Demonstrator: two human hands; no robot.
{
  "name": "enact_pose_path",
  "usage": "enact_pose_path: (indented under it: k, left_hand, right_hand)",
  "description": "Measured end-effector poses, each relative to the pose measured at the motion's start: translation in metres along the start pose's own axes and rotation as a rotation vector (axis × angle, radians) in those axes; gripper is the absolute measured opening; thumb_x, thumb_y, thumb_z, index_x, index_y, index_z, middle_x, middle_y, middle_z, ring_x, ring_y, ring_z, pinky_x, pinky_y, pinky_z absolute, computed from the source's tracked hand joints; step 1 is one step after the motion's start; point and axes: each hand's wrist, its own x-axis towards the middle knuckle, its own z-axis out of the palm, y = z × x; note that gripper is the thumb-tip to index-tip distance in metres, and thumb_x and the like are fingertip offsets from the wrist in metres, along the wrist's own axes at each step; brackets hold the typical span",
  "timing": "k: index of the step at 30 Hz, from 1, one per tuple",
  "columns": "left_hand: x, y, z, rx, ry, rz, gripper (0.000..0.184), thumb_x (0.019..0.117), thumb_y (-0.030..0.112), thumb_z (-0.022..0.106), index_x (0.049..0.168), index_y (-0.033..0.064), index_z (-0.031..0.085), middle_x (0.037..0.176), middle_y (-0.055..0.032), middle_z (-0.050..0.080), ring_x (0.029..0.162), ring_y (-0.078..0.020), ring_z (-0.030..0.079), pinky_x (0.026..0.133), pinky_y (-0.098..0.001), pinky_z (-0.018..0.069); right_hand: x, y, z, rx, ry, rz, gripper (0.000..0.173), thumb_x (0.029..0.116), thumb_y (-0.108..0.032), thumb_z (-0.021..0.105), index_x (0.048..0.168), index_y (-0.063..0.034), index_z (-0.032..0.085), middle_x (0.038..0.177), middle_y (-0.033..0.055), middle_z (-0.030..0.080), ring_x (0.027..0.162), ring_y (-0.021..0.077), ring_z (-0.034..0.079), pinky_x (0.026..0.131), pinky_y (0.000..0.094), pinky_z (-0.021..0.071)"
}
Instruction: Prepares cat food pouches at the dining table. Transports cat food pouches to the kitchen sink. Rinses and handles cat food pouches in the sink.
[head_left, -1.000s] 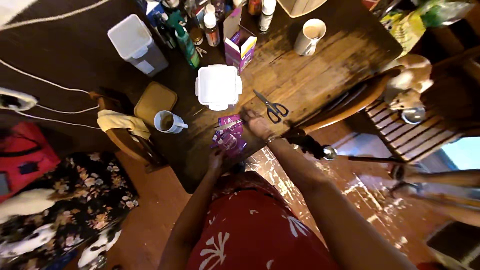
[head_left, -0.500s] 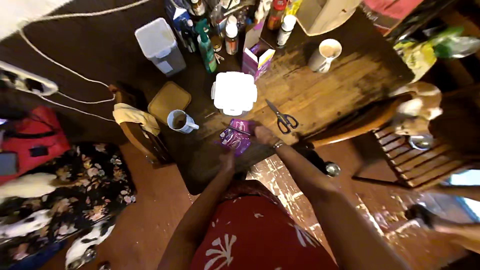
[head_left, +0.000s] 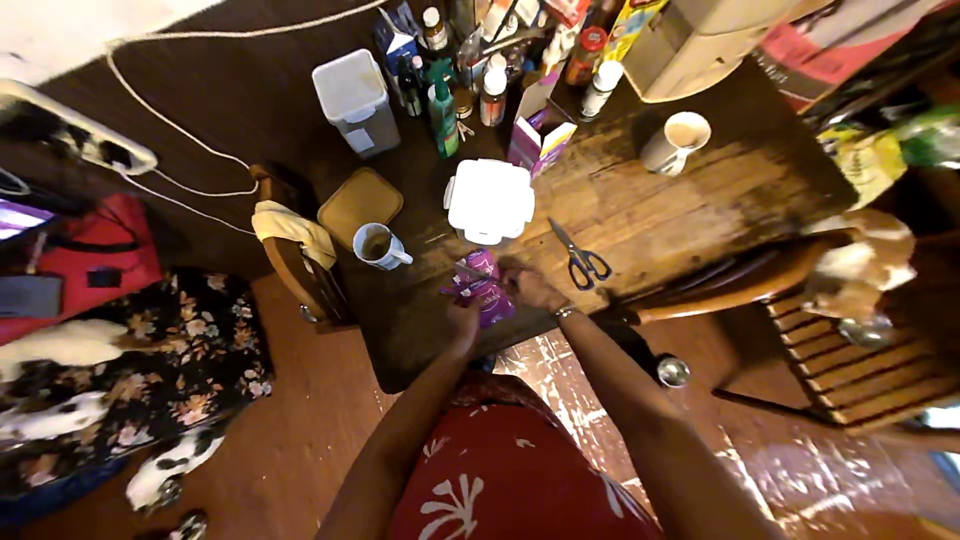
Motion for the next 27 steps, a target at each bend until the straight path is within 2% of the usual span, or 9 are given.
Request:
enact_pose_path:
  k: [3, 6, 10, 12, 15, 17, 19, 21, 27]
  left_hand:
    - [0.006, 0.003, 0.001, 0.008, -0.012, -0.033, 0.048, 0.0925, 0.015, 0.077, 0.13, -0.008, 0.059, 0.12, -0.0246, 0.068, 0.11, -0.0303, 0.067, 0.099, -0.0442, 0.0535]
    - [0.009, -0.003, 0.002, -0.026, 0.008, -0.042, 0.048, 0.091, 0.014, 0.079, 0.128, -0.0083, 0.058, 0.119, -0.0247, 0.067, 0.109, -0.0306, 0.067, 0.097, -0.0444, 0.0539]
    - [0.01, -0.002, 0.001, 0.048, -0.024, -0.053, 0.043, 0.0929, 0.018, 0.077, 0.125, -0.0067, 0.062, 0.116, -0.0237, 0.068, 0.105, -0.0306, 0.067, 0.095, -0.0456, 0.0536]
    - [0.009, -0.003, -0.003, 0.069, -0.058, -0.043, 0.041, 0.0947, 0.017, 0.075, 0.126, -0.0059, 0.062, 0.12, -0.0245, 0.067, 0.11, -0.0321, 0.065, 0.098, -0.0471, 0.0519]
    - [0.008, -0.007, -0.015, 0.071, -0.102, 0.006, 0.039, 0.0968, 0.012, 0.071, 0.128, -0.0068, 0.06, 0.122, -0.0246, 0.065, 0.111, -0.0305, 0.065, 0.098, -0.0453, 0.0521]
    - [0.007, -0.01, -0.028, 0.075, -0.146, 0.055, 0.037, 0.1001, 0.014, 0.067, 0.13, -0.0064, 0.058, 0.12, -0.0228, 0.065, 0.108, -0.0261, 0.065, 0.096, -0.0414, 0.0526]
    - [0.005, -0.016, -0.04, 0.091, -0.162, 0.097, 0.039, 0.1026, 0.014, 0.062, 0.135, -0.0074, 0.054, 0.125, -0.0241, 0.063, 0.115, -0.0258, 0.063, 0.1, -0.0405, 0.0516]
    - [0.002, -0.02, -0.046, 0.107, -0.13, 0.132, 0.036, 0.1043, 0.013, 0.059, 0.132, -0.0096, 0.055, 0.124, -0.0248, 0.063, 0.115, -0.0254, 0.063, 0.101, -0.0394, 0.0509]
    - [-0.011, -0.023, -0.06, 0.076, -0.158, 0.331, 0.034, 0.1054, 0.011, 0.054, 0.132, -0.0105, 0.053, 0.118, -0.0207, 0.065, 0.107, -0.0178, 0.065, 0.096, -0.0339, 0.053]
  right_hand:
    - [-0.006, 0.0, 0.01, 0.083, -0.027, 0.015, 0.021, 0.0984, -0.007, 0.064, 0.115, 0.0063, 0.066, 0.118, 0.0273, 0.066, 0.11, 0.0417, 0.065, 0.098, 0.059, 0.0504]
    - [-0.009, 0.005, 0.02, 0.129, 0.061, -0.042, 0.016, 0.0967, -0.003, 0.064, 0.108, 0.0065, 0.067, 0.122, 0.026, 0.065, 0.113, 0.0396, 0.064, 0.1, 0.0559, 0.0509]
    - [-0.017, 0.002, 0.026, 0.15, 0.116, -0.049, 0.016, 0.0972, -0.005, 0.065, 0.11, 0.0039, 0.067, 0.12, 0.0245, 0.066, 0.11, 0.0394, 0.066, 0.097, 0.0576, 0.0518]
    - [-0.029, -0.006, 0.026, 0.164, 0.141, -0.012, 0.017, 0.0988, -0.008, 0.065, 0.113, 0.0014, 0.067, 0.12, 0.0241, 0.067, 0.108, 0.0404, 0.067, 0.095, 0.06, 0.0528]
    - [-0.043, -0.016, 0.028, 0.214, 0.165, 0.017, 0.02, 0.1003, -0.01, 0.064, 0.117, 0.0002, 0.066, 0.118, 0.0245, 0.067, 0.107, 0.0414, 0.067, 0.093, 0.0613, 0.0532]
    - [-0.048, -0.021, 0.032, 0.241, 0.243, 0.002, 0.019, 0.099, -0.01, 0.066, 0.114, 0.0007, 0.067, 0.118, 0.0235, 0.068, 0.106, 0.0399, 0.068, 0.093, 0.0589, 0.0544]
    - [-0.051, -0.028, 0.042, 0.242, 0.355, -0.018, 0.017, 0.0967, -0.011, 0.07, 0.11, 0.0003, 0.068, 0.127, 0.0224, 0.063, 0.112, 0.0383, 0.066, 0.096, 0.0559, 0.0548]
    - [-0.052, -0.037, 0.054, 0.254, 0.403, -0.023, 0.017, 0.0964, -0.012, 0.07, 0.108, 0.0008, 0.07, 0.124, 0.0228, 0.064, 0.113, 0.0384, 0.065, 0.097, 0.0551, 0.0543]
    - [-0.042, -0.074, 0.076, 0.482, 0.274, 0.106, 0.02, 0.0982, -0.012, 0.068, 0.112, 0.0034, 0.071, 0.114, 0.0232, 0.07, 0.107, 0.0386, 0.068, 0.097, 0.0571, 0.0527]
